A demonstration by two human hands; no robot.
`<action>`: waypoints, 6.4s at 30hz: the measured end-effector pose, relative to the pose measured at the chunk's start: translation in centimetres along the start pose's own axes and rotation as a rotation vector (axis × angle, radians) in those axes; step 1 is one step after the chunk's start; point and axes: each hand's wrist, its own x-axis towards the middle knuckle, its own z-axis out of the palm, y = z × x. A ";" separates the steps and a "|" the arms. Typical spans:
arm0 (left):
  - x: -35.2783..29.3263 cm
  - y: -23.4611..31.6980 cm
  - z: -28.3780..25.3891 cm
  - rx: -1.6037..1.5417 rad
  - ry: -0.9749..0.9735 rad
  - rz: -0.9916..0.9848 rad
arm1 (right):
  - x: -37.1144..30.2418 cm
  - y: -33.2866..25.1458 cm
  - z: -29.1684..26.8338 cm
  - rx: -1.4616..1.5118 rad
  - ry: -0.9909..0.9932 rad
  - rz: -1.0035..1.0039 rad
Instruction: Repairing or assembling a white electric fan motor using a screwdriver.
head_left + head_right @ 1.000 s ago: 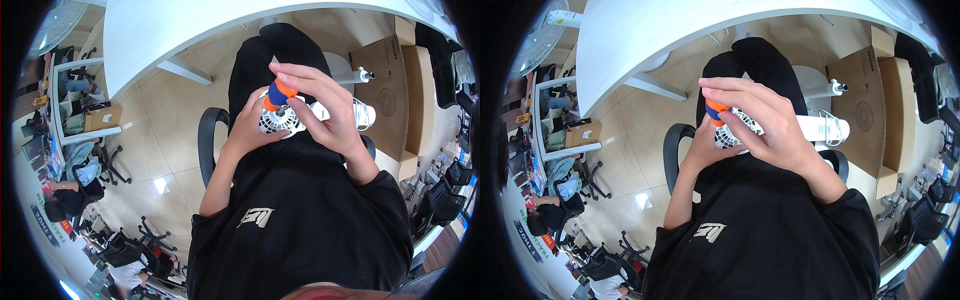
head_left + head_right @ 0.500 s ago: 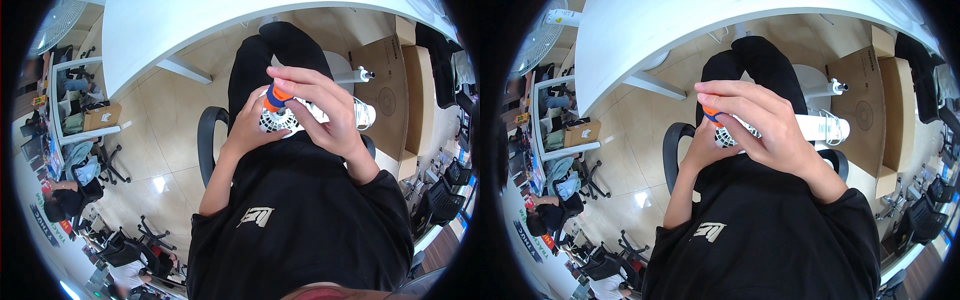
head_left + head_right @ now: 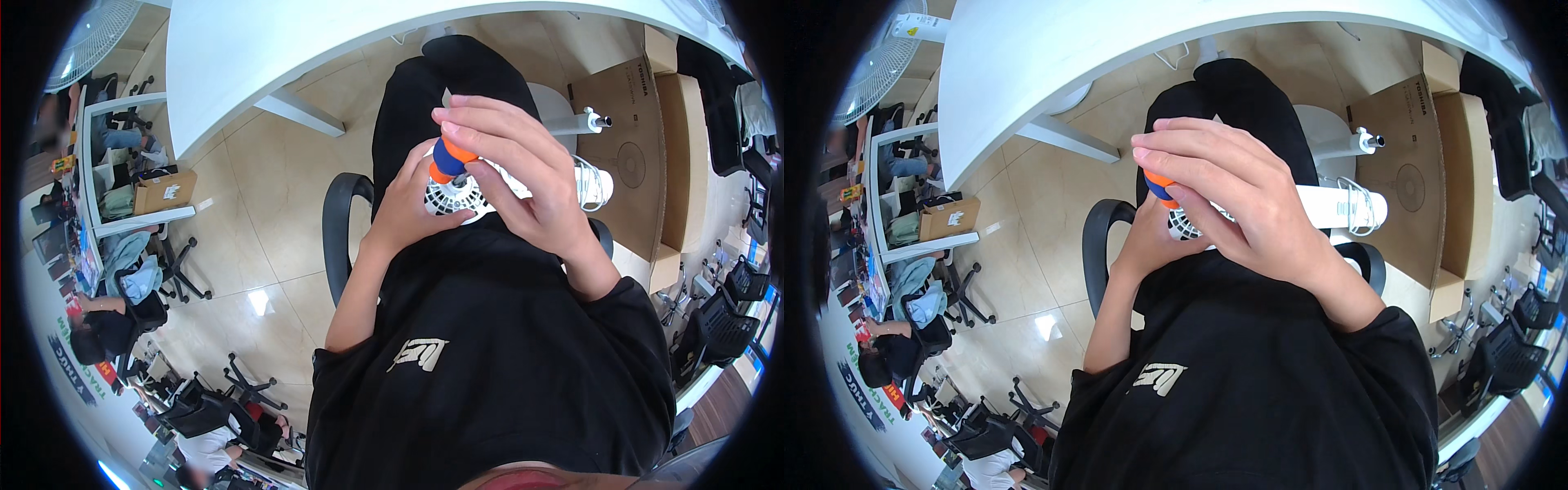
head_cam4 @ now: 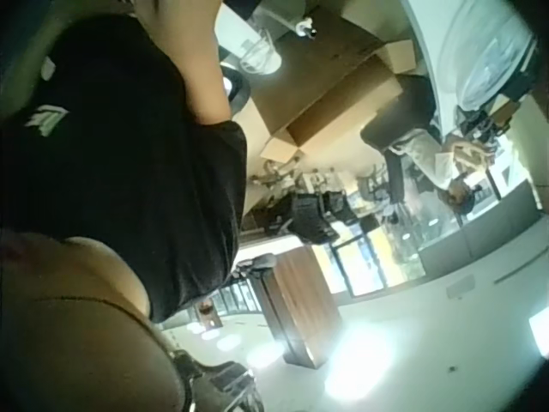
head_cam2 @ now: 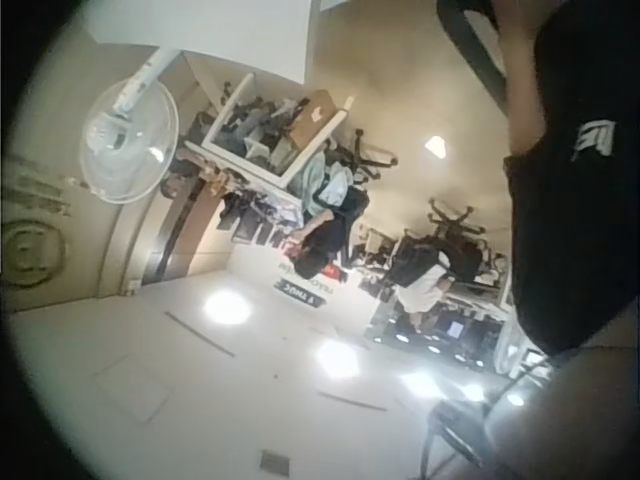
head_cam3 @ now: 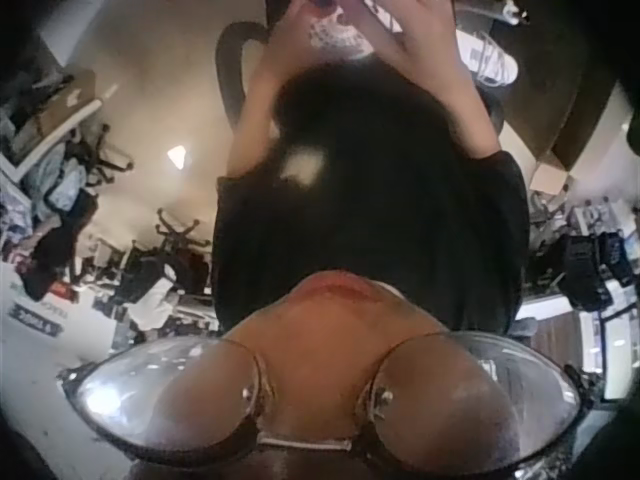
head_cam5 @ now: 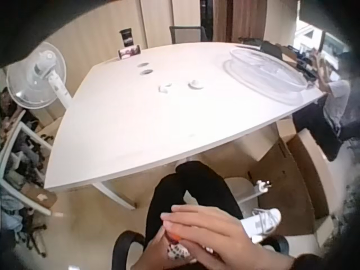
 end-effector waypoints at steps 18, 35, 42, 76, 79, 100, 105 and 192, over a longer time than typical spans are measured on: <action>-0.1 -0.3 -0.2 0.056 -0.046 0.012 | -0.4 -1.1 -0.1 0.101 0.011 0.091; 0.0 -0.4 -0.1 -0.004 -0.055 -0.017 | 0.0 -0.9 0.5 0.108 0.002 0.052; 0.1 -0.2 -0.2 0.084 -0.025 0.020 | -0.5 -0.2 1.3 0.100 0.043 0.109; 0.0 -0.6 0.0 0.040 -0.047 -0.031 | -1.4 -0.1 2.1 0.247 0.080 0.158; 0.3 -1.0 -0.4 0.038 -0.017 0.053 | -1.1 -1.0 1.6 0.134 0.028 0.187; 0.2 -3.1 1.0 0.138 -0.050 0.006 | -3.0 1.5 3.4 0.264 0.014 0.202; 0.3 -3.7 1.0 0.142 -0.002 0.063 | -2.6 1.5 3.4 0.253 0.022 0.189; -0.3 -3.2 1.0 0.063 0.124 0.196 | -1.2 3.2 0.6 0.512 -0.048 0.282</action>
